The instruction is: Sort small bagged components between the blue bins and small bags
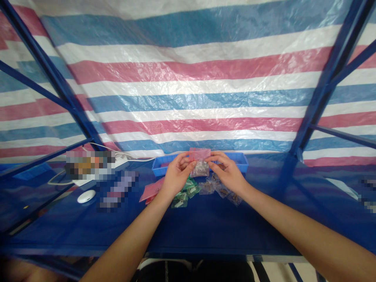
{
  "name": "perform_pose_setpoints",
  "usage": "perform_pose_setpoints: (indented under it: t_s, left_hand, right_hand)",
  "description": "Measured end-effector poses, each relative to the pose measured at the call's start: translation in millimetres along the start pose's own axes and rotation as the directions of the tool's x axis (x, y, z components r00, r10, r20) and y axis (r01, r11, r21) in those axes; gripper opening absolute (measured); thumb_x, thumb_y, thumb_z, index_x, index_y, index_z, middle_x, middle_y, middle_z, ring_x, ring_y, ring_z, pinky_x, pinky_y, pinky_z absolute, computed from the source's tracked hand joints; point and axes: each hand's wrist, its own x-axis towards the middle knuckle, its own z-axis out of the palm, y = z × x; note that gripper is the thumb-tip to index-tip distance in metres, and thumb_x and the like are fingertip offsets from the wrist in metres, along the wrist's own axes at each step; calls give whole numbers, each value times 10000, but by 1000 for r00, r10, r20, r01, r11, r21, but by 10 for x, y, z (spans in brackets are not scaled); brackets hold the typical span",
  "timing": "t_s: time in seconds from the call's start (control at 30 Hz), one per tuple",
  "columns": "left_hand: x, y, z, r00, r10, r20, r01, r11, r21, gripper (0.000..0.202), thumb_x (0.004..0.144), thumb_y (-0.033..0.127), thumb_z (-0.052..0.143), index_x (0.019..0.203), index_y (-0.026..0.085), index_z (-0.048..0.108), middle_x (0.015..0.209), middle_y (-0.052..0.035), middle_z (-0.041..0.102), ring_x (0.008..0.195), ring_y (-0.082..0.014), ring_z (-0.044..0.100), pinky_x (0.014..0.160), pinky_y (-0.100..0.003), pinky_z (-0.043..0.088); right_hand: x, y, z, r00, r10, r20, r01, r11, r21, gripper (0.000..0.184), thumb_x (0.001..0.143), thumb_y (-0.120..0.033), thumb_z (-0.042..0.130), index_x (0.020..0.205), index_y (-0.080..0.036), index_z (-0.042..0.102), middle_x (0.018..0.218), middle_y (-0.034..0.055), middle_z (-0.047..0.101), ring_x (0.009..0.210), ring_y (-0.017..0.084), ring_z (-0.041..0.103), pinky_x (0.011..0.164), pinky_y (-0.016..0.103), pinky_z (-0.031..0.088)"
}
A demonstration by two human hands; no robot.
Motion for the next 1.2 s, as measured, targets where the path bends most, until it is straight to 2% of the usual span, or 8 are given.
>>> perform_pose_setpoints:
  t_s: [0.13,0.27,0.47,0.57,0.7,0.87,1.07,1.2]
  left_hand:
    - [-8,-11,-12,1000,5,-4,-5,1000,29,569,860,369,785,1352,194,557,1044,-88,763,878,-185,742,757,-262,563]
    - [-39,34,-8,1000,12,11,-13,996,86,614,846,370,797,1392,217,561,976,-62,775,870,-201,743,776,-286,569]
    - [-37,98,-41,997,-67,24,65,994,88,615,851,443,780,1382,195,592,913,-55,798,706,-169,707,628,-238,521]
    - [-17,66,-44,994,-106,29,104,993,61,659,838,449,793,1401,188,571,897,-58,797,710,-173,712,645,-245,532]
    - [-25,19,-3,994,-104,38,105,994,-17,779,800,397,832,1471,199,489,1020,-92,781,852,-203,748,726,-269,566]
    - [-71,65,30,992,-57,111,52,998,45,936,829,329,807,1615,215,312,912,-37,757,784,-154,719,736,-248,544]
    - [-69,118,1,995,-48,89,40,995,91,863,836,382,801,1574,202,393,883,-29,775,745,-167,711,714,-253,529]
    - [-58,75,-7,995,-58,84,48,991,122,635,859,427,773,1400,207,522,880,-34,769,764,-187,730,724,-281,552]
  right_hand:
    - [-17,-48,17,993,94,78,-102,989,104,284,975,-442,634,1198,-308,746,1217,57,669,899,209,674,807,371,606]
    - [-39,-86,24,995,71,67,-75,996,56,262,957,-415,672,1166,-278,749,1091,53,703,858,197,653,792,338,567]
    - [-53,-62,31,984,146,103,-155,985,78,333,928,-447,704,1201,-260,742,898,33,744,726,184,643,713,331,554]
    - [-54,-26,36,985,153,84,-159,985,73,370,909,-464,720,1215,-258,737,864,28,741,697,184,635,681,331,550]
    - [-46,38,28,989,145,43,-147,986,72,408,892,-472,741,1238,-257,725,815,26,730,673,192,638,657,337,544]
    - [-43,69,16,985,166,-35,-163,982,93,484,860,-524,765,1256,-250,710,783,25,727,681,208,662,641,338,547]
    - [-45,57,34,986,169,-11,-165,973,160,465,859,-488,786,1254,-258,701,823,25,748,714,212,694,692,353,575]
    - [-50,24,48,984,175,-34,-168,973,158,472,854,-497,789,1247,-253,699,815,26,756,706,216,703,676,352,583]
